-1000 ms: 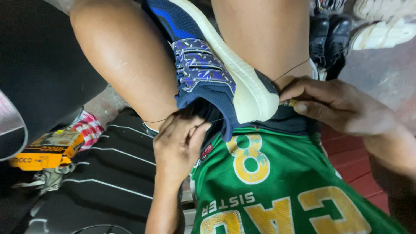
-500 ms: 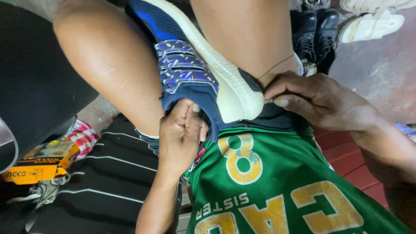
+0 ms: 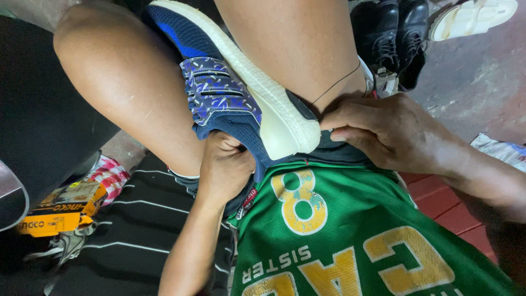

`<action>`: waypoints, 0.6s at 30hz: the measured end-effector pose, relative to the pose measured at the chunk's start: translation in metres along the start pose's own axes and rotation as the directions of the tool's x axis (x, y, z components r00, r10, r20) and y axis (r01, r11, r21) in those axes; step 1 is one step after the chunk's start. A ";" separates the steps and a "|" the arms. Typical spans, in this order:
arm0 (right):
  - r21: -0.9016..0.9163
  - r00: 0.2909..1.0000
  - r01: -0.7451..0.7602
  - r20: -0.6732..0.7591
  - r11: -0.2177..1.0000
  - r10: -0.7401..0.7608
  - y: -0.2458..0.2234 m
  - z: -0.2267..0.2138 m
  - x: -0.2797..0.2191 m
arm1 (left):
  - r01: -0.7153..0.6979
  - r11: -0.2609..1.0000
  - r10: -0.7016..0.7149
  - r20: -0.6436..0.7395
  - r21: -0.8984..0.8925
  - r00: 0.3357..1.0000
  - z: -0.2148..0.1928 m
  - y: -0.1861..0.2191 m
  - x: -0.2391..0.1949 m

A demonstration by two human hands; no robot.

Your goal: The person is repairing a blue and white sneaker by sewing the sole to the upper part. They use a needle and thread to stitch along the edge of the shoe, pulling the thread tight and making multiple passes to secure the sole.

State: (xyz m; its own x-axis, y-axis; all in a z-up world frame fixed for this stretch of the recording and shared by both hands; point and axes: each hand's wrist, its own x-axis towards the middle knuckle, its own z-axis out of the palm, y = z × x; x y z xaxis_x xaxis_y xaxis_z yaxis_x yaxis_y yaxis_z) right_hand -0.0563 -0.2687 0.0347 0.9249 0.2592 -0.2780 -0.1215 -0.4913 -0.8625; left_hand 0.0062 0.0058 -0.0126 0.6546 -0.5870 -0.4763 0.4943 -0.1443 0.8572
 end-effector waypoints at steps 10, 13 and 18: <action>-0.135 0.993 0.122 0.012 0.983 -0.122 0.005 0.000 0.000 | -0.044 0.999 0.044 -0.006 0.012 0.999 0.001 -0.002 0.000; -0.349 0.958 0.283 0.052 0.893 -0.283 0.014 0.006 0.003 | -0.048 0.998 0.049 -0.026 0.039 0.998 0.004 0.003 0.003; -0.378 0.954 0.283 0.014 0.882 -0.300 0.008 0.012 0.003 | -0.079 0.965 0.079 0.011 0.249 0.997 0.004 0.022 0.005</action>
State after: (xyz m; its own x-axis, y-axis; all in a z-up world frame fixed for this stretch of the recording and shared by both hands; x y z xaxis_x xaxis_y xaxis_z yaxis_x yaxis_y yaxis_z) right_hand -0.0593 -0.2616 0.0221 0.9137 0.4061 -0.0126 0.2902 -0.6740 -0.6793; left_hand 0.0182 -0.0032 0.0052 0.6851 -0.6057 -0.4047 0.2823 -0.2914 0.9140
